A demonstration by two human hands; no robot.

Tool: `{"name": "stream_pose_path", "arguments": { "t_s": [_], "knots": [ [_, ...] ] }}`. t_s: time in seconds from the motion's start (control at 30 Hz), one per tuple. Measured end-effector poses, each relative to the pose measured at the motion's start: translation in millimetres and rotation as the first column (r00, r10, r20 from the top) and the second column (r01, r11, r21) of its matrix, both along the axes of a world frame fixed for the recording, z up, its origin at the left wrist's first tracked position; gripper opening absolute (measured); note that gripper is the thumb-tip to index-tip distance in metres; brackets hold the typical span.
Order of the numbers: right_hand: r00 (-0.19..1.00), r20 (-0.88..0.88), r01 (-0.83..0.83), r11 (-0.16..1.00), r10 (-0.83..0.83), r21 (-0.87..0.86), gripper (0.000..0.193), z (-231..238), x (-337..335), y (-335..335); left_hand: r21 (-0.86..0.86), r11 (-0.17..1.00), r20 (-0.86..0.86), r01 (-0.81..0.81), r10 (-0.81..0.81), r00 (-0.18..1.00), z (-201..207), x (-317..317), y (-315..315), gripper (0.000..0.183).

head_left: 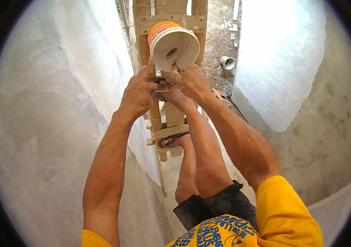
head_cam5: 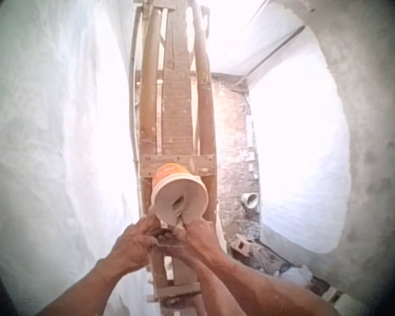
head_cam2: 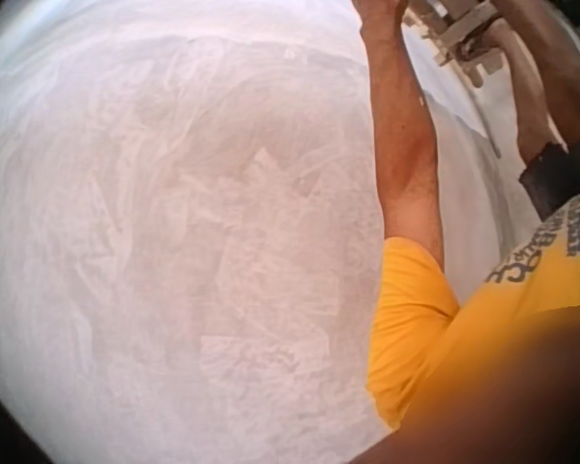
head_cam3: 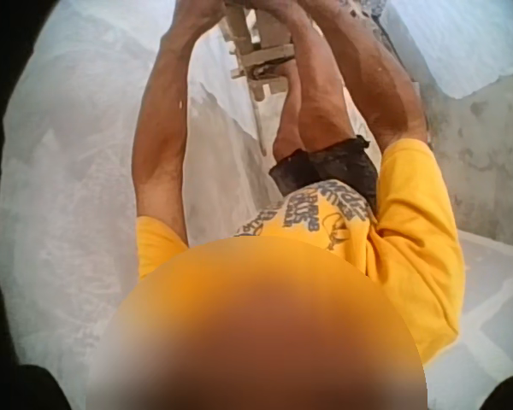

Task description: The person applies white plaster to a wall using a trowel and a smaller scraper, repeatedly scooping material from a bucket and smoothing the surface. The person works on a wooden scaffold, spreading and leveling the plaster across the wall.

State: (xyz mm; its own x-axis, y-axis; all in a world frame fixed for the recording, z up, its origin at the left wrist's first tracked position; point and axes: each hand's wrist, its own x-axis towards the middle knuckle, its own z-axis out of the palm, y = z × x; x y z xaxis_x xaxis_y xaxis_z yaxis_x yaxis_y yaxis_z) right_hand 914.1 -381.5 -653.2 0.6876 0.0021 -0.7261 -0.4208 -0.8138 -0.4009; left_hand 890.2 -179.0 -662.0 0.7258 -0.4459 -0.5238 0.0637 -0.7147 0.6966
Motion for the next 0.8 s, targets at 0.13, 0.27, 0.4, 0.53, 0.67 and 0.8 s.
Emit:
{"name": "stream_pose_path", "arguments": {
  "t_s": [0.13,0.27,0.4,0.53,0.67,0.8],
  "knots": [
    [0.938,-0.097,0.345,0.922,-0.332,0.177,0.033,4.7,-6.9,13.9,0.002,0.999,-0.027,0.032,-0.032,0.999,2.3,4.0,0.9,0.011],
    [0.867,-0.218,0.487,0.855,-0.448,0.178,0.029,1.6,-6.9,24.9,0.025,0.997,-0.067,0.075,-0.073,0.995,2.2,4.1,2.5,0.011],
    [0.737,-0.320,0.673,0.689,-0.595,0.269,0.025,1.4,-7.0,30.8,0.000,0.997,-0.060,0.080,-0.080,0.995,-1.0,4.0,4.2,0.019],
    [0.548,-0.446,0.836,0.440,-0.708,0.328,0.021,-2.7,-6.7,36.0,-0.054,0.997,-0.082,0.051,-0.055,0.995,-3.7,7.4,6.2,0.026],
    [0.430,-0.557,0.899,0.276,-0.711,0.341,0.022,-9.1,-10.5,32.9,-0.090,0.995,-0.010,0.048,-0.049,0.999,-2.6,7.7,11.8,0.013],
    [0.378,-0.600,0.917,0.198,-0.705,0.346,0.033,-7.1,-22.4,30.5,-0.077,0.996,-0.148,-0.040,0.028,0.989,-1.5,-0.1,28.4,0.016]
  ]
}}
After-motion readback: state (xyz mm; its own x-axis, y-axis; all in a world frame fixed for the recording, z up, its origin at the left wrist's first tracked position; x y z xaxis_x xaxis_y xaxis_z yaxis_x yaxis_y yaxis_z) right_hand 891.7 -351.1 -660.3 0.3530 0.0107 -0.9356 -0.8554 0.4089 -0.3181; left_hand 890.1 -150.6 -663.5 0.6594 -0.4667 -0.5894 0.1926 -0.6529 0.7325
